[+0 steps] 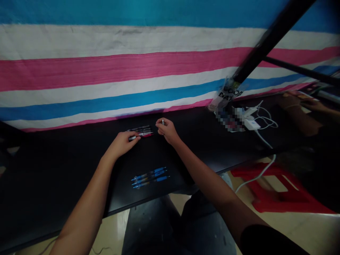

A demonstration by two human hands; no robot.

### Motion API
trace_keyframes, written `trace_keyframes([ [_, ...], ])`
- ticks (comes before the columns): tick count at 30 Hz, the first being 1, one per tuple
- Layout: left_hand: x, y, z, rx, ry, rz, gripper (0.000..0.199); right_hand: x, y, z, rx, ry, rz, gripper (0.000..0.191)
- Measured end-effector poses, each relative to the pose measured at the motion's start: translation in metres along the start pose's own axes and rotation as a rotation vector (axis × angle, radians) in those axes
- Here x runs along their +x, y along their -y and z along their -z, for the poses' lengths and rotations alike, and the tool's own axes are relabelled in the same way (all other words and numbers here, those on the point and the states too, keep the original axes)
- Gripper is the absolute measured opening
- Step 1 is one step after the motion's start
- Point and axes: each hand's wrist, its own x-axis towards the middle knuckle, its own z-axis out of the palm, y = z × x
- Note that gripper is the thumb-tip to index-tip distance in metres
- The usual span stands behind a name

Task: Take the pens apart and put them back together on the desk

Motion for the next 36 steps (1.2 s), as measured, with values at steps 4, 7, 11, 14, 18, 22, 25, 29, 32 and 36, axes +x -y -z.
trace_keyframes([
  [4, -0.001, -0.003, 0.0, 0.001, -0.024, 0.005, 0.039, 0.0, -0.001, 0.0, -0.009, 0.0, -0.008, 0.014],
  [7, -0.001, -0.002, 0.0, -0.011, -0.031, 0.004, 0.039, -0.001, 0.0, 0.0, -0.007, -0.002, 0.0, 0.015],
  [11, -0.001, -0.002, 0.0, -0.016, -0.03, -0.002, 0.037, -0.002, 0.001, 0.0, -0.005, -0.009, 0.021, 0.024],
  [14, 0.0, -0.001, 0.0, -0.024, -0.027, -0.003, 0.037, -0.003, 0.002, -0.001, -0.006, 0.0, 0.037, 0.031],
  [18, 0.0, 0.002, -0.001, -0.03, -0.032, -0.005, 0.035, -0.004, 0.003, -0.002, -0.024, 0.031, 0.027, 0.035],
  [22, 0.0, 0.006, -0.002, -0.031, -0.044, -0.025, 0.029, -0.003, 0.001, 0.0, -0.043, 0.029, 0.026, 0.036],
  [25, 0.0, 0.008, -0.002, -0.023, -0.046, -0.029, 0.026, -0.001, -0.001, 0.001, -0.048, 0.01, 0.028, 0.036],
  [29, 0.001, 0.008, -0.001, -0.016, -0.043, -0.03, 0.025, -0.001, -0.001, 0.0, -0.052, 0.001, 0.013, 0.036],
  [32, 0.001, 0.005, -0.001, -0.008, -0.039, -0.022, 0.028, -0.001, 0.0, 0.0, -0.059, 0.003, 0.006, 0.036],
  [36, 0.001, 0.002, 0.0, -0.006, -0.036, 0.004, 0.034, -0.001, 0.001, 0.0, -0.062, 0.004, 0.014, 0.036],
])
